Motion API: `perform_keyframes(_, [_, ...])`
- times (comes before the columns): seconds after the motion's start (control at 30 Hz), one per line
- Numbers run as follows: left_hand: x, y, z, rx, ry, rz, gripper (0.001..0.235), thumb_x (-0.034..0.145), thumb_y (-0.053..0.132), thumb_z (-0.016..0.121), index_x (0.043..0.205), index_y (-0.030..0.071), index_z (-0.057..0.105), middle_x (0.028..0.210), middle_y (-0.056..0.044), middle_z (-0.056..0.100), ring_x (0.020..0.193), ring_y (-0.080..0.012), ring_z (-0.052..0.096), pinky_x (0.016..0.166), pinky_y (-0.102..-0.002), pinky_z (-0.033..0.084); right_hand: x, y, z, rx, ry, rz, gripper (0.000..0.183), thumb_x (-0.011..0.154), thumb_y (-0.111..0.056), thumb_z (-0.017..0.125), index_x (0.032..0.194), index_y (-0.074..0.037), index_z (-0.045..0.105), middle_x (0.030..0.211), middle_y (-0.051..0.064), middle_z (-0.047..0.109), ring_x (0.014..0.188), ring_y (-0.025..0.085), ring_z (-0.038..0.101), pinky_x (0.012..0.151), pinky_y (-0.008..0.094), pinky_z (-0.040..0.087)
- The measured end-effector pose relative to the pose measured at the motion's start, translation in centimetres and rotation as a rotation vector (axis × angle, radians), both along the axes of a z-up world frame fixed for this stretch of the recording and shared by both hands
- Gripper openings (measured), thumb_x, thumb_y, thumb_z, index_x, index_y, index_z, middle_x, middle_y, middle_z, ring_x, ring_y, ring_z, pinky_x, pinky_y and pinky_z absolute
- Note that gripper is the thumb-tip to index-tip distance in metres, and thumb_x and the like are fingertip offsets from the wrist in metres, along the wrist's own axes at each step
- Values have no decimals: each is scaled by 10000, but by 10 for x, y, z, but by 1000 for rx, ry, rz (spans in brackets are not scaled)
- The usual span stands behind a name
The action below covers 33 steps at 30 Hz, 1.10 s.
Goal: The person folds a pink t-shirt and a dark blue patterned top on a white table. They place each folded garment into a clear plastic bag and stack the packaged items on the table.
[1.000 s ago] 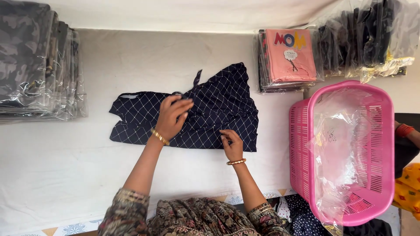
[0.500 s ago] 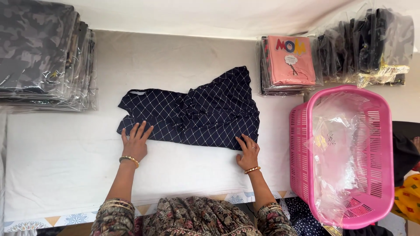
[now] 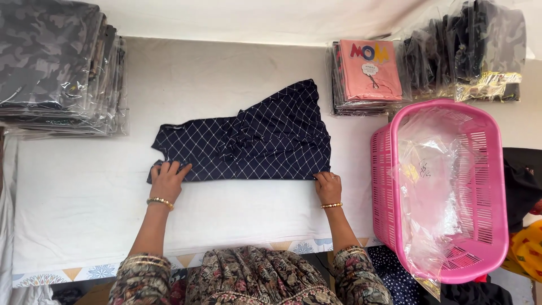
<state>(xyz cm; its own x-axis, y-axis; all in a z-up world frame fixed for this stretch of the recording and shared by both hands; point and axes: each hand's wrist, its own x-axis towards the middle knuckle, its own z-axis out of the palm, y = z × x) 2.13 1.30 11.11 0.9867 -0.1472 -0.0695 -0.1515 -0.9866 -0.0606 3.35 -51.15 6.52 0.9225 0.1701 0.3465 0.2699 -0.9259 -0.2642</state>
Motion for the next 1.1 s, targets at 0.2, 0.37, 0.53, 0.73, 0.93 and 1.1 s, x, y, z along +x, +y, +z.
perform_keyframes(0.2, [-72,7,-10,-35,83,12,693,783,-73,619,1334,344,669,1080,22,579,1075,-173,521,1052,-437,362,-43,-5,8,28,99,101,210,772,-1,714,930,-133,758,913,-6,699,846,209,639,789,373,477])
perform_keyframes(0.37, [-85,-6,-4,-29,129,126,728,804,-88,609,1364,375,653,1093,28,583,1084,-152,522,1086,-438,335,-39,16,36,46,237,121,335,681,24,668,951,-141,776,930,17,705,886,243,637,787,394,482])
perform_keyframes(0.53, [-63,-31,10,-273,217,413,639,746,-14,666,1251,375,689,1143,72,606,1190,-147,509,1176,-449,247,28,15,41,196,336,6,422,663,-4,605,1013,-164,778,1091,42,723,1050,308,614,927,405,517])
perform_keyframes(0.73, [23,-44,-19,-599,-15,375,490,845,80,677,1316,216,669,1320,-27,613,1315,-248,504,1165,-459,338,165,67,49,4,387,171,495,700,-57,675,1183,-160,696,1294,54,634,1247,312,525,980,476,441])
perform_keyframes(0.93, [102,-53,-31,-500,149,248,628,789,174,782,1379,248,581,1461,-40,515,1406,-269,379,1163,-504,224,246,148,51,-298,461,325,770,715,3,669,1428,-246,521,1530,15,470,1484,246,324,1150,590,256])
perform_keyframes(1.1, [122,-73,-16,-507,455,293,687,814,313,808,1433,351,512,1464,50,477,1444,-201,307,1219,-571,128,270,174,66,-551,604,390,928,701,-13,704,1517,-313,378,1597,11,378,1485,265,193,1123,648,132])
